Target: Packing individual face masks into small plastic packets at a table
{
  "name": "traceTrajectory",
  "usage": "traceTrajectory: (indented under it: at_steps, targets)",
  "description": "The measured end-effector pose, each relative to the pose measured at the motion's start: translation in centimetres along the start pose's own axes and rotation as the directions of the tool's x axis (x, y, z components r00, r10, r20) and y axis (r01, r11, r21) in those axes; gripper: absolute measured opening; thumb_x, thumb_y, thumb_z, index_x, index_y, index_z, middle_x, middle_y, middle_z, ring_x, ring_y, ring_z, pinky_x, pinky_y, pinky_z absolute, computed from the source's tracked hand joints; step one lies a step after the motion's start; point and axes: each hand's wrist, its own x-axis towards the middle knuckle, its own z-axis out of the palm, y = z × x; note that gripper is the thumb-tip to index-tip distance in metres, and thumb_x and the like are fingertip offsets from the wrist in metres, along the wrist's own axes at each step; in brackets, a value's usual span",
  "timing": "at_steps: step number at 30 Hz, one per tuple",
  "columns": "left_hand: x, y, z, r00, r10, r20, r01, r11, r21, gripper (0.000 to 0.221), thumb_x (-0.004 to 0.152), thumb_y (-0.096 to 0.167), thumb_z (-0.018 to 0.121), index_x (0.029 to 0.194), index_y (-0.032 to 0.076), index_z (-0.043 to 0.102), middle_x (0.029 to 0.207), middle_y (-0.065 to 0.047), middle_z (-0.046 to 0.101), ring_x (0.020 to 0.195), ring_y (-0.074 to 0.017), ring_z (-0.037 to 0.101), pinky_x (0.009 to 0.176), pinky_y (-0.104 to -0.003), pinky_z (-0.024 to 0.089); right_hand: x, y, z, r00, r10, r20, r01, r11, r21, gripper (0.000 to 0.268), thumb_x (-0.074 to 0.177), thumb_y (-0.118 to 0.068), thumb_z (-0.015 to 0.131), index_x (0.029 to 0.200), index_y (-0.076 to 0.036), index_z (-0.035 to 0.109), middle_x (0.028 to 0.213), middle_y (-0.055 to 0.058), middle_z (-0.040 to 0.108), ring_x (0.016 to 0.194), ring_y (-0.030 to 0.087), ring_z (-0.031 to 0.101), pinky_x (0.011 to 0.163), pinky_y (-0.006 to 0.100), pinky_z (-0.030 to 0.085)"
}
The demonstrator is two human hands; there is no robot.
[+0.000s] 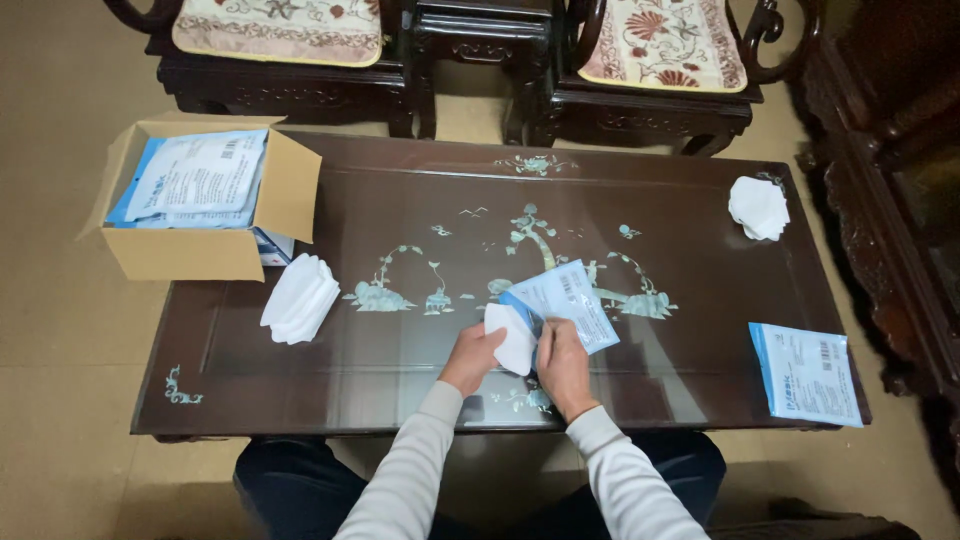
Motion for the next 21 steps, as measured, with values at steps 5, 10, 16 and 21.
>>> traceTrajectory:
  at_steps: [5, 10, 16, 21]
  targets:
    - [3.6, -2.8, -0.7, 0.996, 0.079, -0.032, -0.073, 0.985, 0.159, 0.041, 0.093, 0.026, 0.079, 0.125, 0.001, 0.071, 0.111, -0.015, 0.076, 0.103, -0.0240, 0.073, 0.082, -0.042, 0.062, -1.1, -2.3, 0.2, 0.997, -0.072, 0.026, 0.073, 0.997, -0.028, 0.021, 0.104, -0.021, 0.053, 0.094, -0.006, 0.063, 0.112, 0.015, 0.074, 0.098, 0.034, 0.073, 0.079, 0.042, 0.059]
    - [2.6, -0.8, -3.3, 0.980, 0.160, -0.116, -0.123, 0.954, 0.273, 0.040, 0.093, 0.024, 0.076, 0.125, 0.001, 0.073, 0.112, -0.017, 0.076, 0.108, -0.0260, 0.070, 0.087, -0.043, 0.058, -1.4, -5.9, -0.5, 0.985, -0.171, 0.020, 0.170, 0.985, 0.024, 0.020, 0.101, -0.027, 0.061, 0.091, -0.012, 0.069, 0.114, 0.007, 0.075, 0.103, 0.027, 0.074, 0.084, 0.036, 0.059]
    - [-1.6, 3.9, -2.9, 0.989, 0.107, -0.100, -0.077, 0.961, 0.266, 0.041, 0.096, 0.028, 0.073, 0.128, 0.003, 0.072, 0.113, -0.014, 0.076, 0.103, -0.0217, 0.071, 0.086, -0.039, 0.058, 1.8, -1.1, 0.5, 0.986, -0.153, 0.061, 0.157, 0.986, -0.064, 0.041, 0.108, -0.027, 0.052, 0.136, 0.002, 0.057, 0.142, 0.023, 0.055, 0.140, 0.041, 0.047, 0.124, 0.050, 0.028]
    - [-2.9, 3.8, 0.9, 0.998, 0.030, -0.059, -0.020, 0.987, 0.158, 0.054, 0.106, 0.037, 0.054, 0.138, -0.005, 0.059, 0.139, -0.022, 0.062, 0.131, -0.0303, 0.057, 0.102, -0.050, 0.051, 1.4, -0.9, 0.6, 0.985, -0.133, 0.113, 0.143, 0.986, -0.082, 0.047, 0.110, -0.026, 0.047, 0.148, 0.002, 0.048, 0.149, 0.024, 0.048, 0.147, 0.038, 0.039, 0.127, 0.049, 0.020]
